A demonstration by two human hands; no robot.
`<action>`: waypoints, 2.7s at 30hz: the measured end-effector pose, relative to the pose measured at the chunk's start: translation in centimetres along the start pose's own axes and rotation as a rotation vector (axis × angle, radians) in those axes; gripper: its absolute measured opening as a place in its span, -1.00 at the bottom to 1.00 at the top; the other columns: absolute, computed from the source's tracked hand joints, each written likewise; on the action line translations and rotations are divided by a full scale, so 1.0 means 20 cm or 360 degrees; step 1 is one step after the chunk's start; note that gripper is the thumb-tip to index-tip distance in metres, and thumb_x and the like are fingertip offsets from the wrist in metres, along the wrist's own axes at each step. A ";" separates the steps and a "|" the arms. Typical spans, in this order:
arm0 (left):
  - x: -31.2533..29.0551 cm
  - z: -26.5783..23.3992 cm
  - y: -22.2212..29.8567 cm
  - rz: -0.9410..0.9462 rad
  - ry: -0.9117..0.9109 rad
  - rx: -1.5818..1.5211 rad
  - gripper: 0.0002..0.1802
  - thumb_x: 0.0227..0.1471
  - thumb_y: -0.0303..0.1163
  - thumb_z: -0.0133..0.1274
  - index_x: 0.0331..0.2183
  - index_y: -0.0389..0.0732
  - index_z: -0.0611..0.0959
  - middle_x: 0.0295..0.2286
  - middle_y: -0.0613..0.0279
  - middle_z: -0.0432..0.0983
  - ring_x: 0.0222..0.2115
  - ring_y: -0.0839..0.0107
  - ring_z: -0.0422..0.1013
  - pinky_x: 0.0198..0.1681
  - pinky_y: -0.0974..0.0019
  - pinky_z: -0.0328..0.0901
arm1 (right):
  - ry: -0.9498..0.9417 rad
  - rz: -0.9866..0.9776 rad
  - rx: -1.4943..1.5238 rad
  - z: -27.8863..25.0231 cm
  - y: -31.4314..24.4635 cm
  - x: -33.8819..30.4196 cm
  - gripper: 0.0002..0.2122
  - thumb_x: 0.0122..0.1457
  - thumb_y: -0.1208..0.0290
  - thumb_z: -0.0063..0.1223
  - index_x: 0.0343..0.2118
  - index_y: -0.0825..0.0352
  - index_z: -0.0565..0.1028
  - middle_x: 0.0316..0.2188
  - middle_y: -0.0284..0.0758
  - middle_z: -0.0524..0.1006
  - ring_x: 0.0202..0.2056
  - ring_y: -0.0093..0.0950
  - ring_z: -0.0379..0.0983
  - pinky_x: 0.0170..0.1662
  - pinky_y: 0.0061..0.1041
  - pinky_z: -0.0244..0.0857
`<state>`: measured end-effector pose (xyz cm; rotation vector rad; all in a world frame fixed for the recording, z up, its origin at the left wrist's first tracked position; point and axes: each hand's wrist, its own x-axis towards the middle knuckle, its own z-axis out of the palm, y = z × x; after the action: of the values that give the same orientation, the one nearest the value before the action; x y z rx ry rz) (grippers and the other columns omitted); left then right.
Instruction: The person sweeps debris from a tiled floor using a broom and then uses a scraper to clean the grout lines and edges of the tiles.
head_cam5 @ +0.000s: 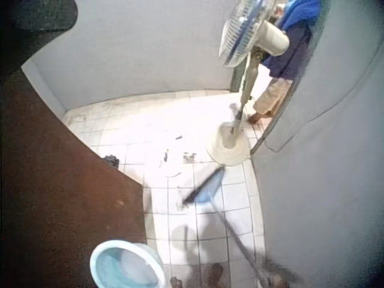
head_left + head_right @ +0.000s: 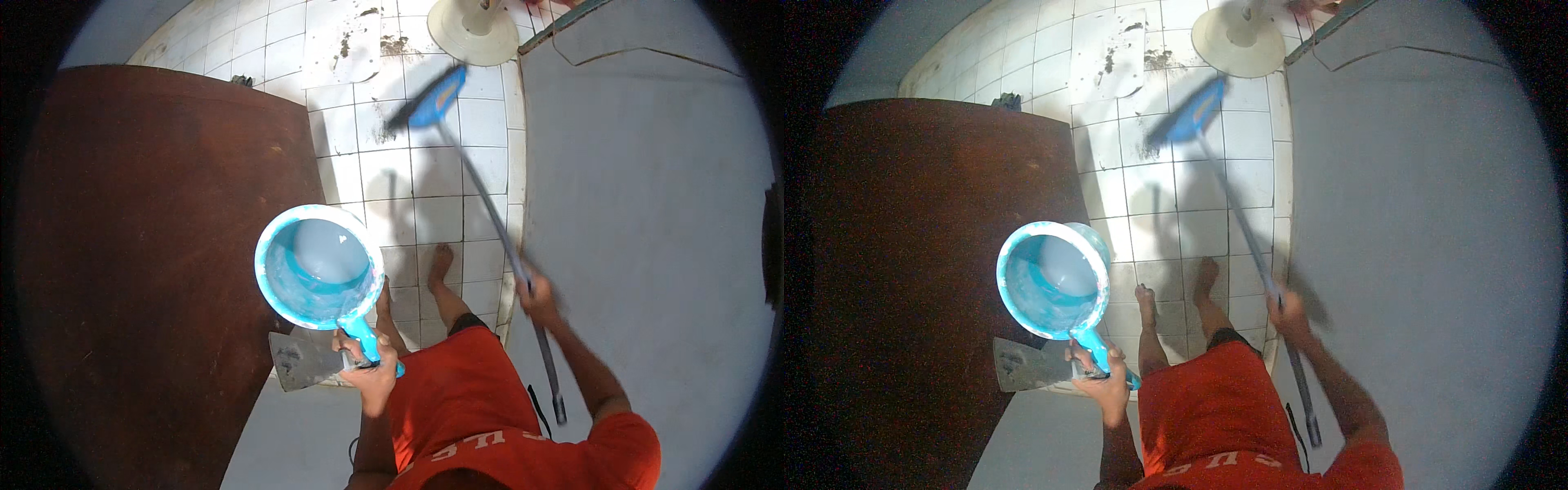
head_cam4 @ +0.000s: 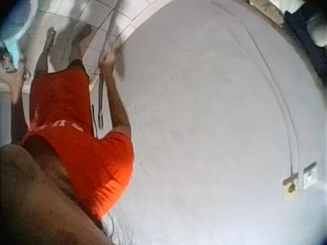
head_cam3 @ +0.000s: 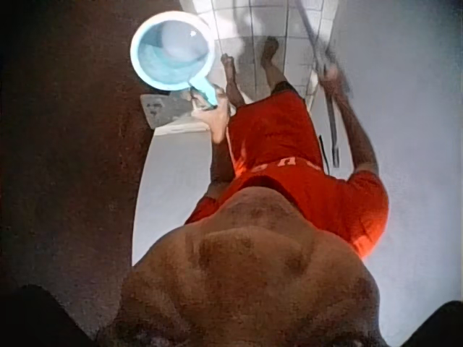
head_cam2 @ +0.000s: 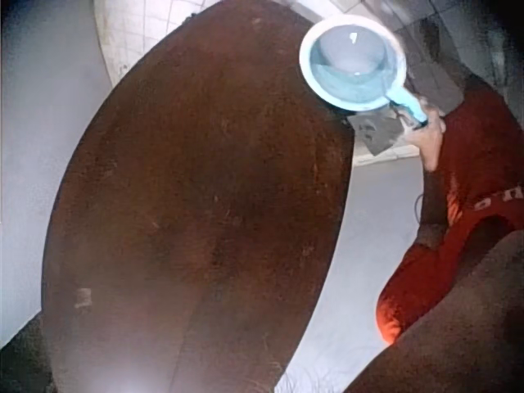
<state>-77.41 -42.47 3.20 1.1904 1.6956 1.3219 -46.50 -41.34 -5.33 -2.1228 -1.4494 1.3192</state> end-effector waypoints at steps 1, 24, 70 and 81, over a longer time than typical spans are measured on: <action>0.00 0.00 0.00 0.0040 -0.0016 -0.0048 -0.54 -0.17 -0.62 0.04 -0.21 -0.31 0.20 -0.51 0.20 0.34 -0.56 0.53 0.31 -0.50 0.46 0.29 | 0.0039 -0.0007 -0.0129 0.03 0.02 -0.15 -0.70 0.12 0.43 -0.20 -0.07 0.35 0.32 -0.72 -0.31 0.31 -0.71 -0.54 0.18 -0.58 -0.51 0.17; 0.01 0.02 0.08 -0.0094 0.0061 0.0033 -0.47 -0.18 -0.54 0.08 -0.19 -0.28 0.16 -0.51 0.21 0.30 -0.55 0.52 0.32 -0.51 0.44 0.33 | 0.0157 -0.0343 -0.0011 0.33 -0.05 0.16 -0.63 0.12 0.43 -0.18 0.03 0.32 0.26 -0.56 -0.11 0.43 -0.56 -0.46 0.36 -0.40 -0.50 0.24; 0.28 -0.16 -0.14 0.0349 -0.0313 -0.0241 -0.62 -0.14 -0.54 0.07 -0.50 -0.07 0.15 -0.58 0.20 0.36 -0.57 0.50 0.36 -0.56 0.46 0.34 | -0.0301 0.0543 0.0245 1.07 0.34 -1.37 -0.60 0.07 0.47 -0.09 0.03 0.22 0.26 -0.47 -0.10 0.51 -0.49 -0.30 0.50 -0.41 -0.45 0.33; 0.33 -0.30 -0.11 0.0316 -0.0338 -0.0213 -0.65 -0.14 -0.62 0.00 -0.51 -0.07 0.16 -0.62 0.19 0.32 -0.61 0.52 0.34 -0.61 0.45 0.30 | 0.0409 0.0096 0.0054 1.73 0.22 -0.21 -0.62 0.11 0.32 -0.15 0.03 0.16 0.26 -0.58 -0.04 0.43 -0.58 -0.19 0.39 -0.42 -0.25 0.26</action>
<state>-85.65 -38.57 2.77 1.3944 1.3464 1.3491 -71.37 -56.10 -25.08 -2.2329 -1.2595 1.0354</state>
